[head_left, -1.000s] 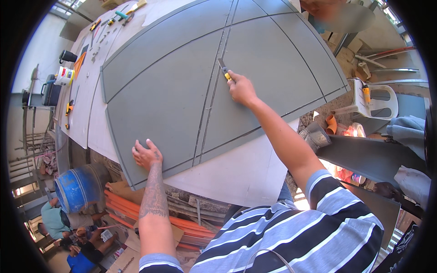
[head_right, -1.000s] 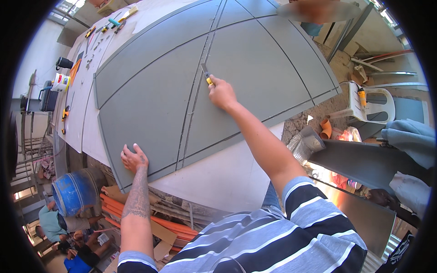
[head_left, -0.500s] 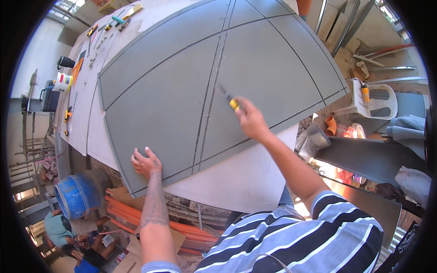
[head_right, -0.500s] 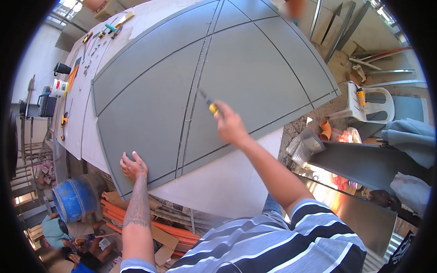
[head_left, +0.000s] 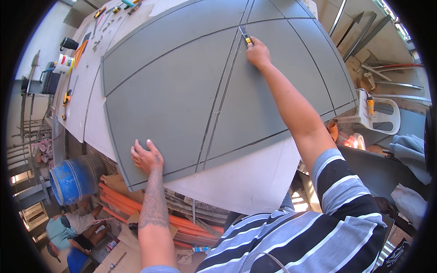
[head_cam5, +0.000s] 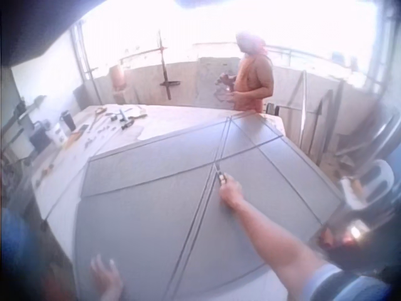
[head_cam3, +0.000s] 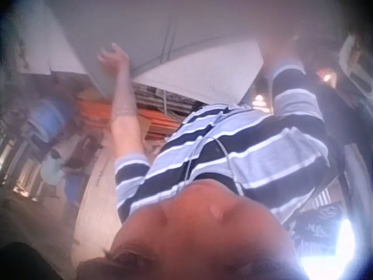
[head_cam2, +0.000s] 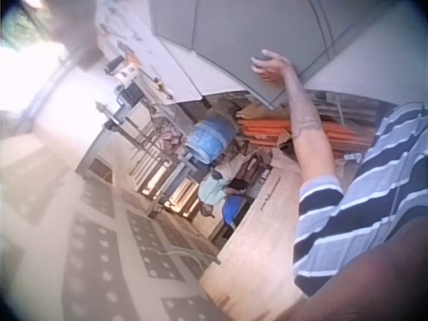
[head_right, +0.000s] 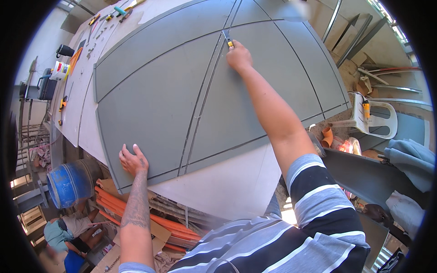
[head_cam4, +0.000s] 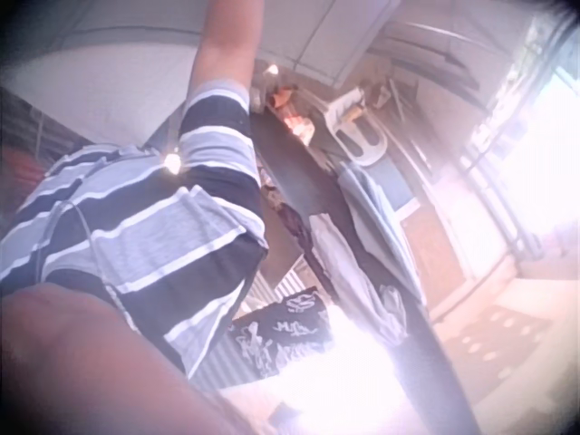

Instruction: The person uses a utility knife to score and cut a large gray composite panel laid on a workbench. They repeatedly score along pre-marked lines, rotate the panel to access different edges, and continue cutting until the panel is separated into sections.

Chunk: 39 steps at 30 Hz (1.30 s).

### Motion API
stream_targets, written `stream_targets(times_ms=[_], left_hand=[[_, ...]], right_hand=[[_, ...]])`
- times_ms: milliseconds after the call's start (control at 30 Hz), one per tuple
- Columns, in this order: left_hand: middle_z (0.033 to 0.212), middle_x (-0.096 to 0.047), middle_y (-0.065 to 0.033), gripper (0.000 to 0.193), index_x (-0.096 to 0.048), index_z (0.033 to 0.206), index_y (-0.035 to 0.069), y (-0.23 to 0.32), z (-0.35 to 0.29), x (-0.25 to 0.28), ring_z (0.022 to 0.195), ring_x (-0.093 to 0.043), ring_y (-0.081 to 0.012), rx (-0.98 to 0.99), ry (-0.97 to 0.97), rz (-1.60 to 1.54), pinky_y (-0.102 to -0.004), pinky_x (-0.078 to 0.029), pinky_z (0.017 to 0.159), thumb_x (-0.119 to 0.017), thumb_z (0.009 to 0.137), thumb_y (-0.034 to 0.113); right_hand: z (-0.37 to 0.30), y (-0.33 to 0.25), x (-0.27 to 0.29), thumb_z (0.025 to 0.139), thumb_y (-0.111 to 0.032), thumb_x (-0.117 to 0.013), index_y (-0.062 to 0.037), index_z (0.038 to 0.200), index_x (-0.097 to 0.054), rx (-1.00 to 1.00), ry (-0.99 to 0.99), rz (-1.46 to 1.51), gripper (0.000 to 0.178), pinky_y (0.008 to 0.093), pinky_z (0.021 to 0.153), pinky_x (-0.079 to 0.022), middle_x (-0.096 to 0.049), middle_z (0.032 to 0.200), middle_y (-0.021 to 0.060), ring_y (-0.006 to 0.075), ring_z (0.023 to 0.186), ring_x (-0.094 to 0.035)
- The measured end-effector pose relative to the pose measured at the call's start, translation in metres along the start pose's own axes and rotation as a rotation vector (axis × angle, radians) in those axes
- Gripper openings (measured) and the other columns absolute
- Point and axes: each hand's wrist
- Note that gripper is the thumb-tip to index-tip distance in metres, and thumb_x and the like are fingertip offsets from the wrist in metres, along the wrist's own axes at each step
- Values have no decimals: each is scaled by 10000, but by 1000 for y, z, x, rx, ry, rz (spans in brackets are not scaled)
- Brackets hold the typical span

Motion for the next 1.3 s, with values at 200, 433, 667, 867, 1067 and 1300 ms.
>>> stream_targets(times_ms=[200,433,667,867,1067,1300], left_hand=[[1611,-416,-216,623,-443,1605,145,2,-1,-4,1519,-391,-385,14,13,-15,-547,-279,1266,-536,1097,492],[1614,-420,-215,627,-450,1600,147,-1,0,-3,1530,-377,-381,21,16,-2,-548,-277,1264,-527,1095,510],[1620,-413,-221,629,-439,1605,145,0,-1,-2,1536,-371,-382,24,5,-8,-548,-271,1269,-518,1098,510],[1626,-406,-220,632,-439,1606,141,0,0,-2,1541,-366,-382,19,19,-14,-551,-263,1275,-517,1098,509],[1629,-407,-219,633,-452,1603,147,-1,0,-5,1542,-366,-383,26,14,-16,-546,-261,1277,-526,1092,513],[1629,-411,-216,645,-457,1603,152,-2,0,-8,1543,-365,-378,24,25,-8,-547,-263,1273,-532,1085,529]], right_hand=[[-8,1,5,1071,-308,-548,-217,1518,-628,17,-55,-53,463,487,1117,-502,-694,1422,183,401,1333,-634],[-26,0,16,1058,-287,-567,-188,1527,-623,-30,-173,7,482,467,1128,-498,-690,1422,199,398,1334,-634],[-63,10,14,1050,-280,-579,-155,1532,-611,88,-166,-20,499,486,1117,-500,-689,1402,227,422,1317,-634],[-102,11,13,1051,-271,-589,-159,1537,-604,109,-167,6,499,489,1105,-509,-704,1370,230,430,1290,-647],[-153,2,17,1068,-241,-586,-156,1558,-578,77,-225,20,497,484,1081,-522,-706,1362,224,421,1267,-658],[-192,2,19,1068,-234,-579,-159,1581,-545,50,-275,51,520,502,1034,-534,-729,1287,227,434,1206,-672]])
Point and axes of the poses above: each hand's wrist, its own z-axis towards the middle knuckle, its own x-axis out of the back of the hand, y = z × x
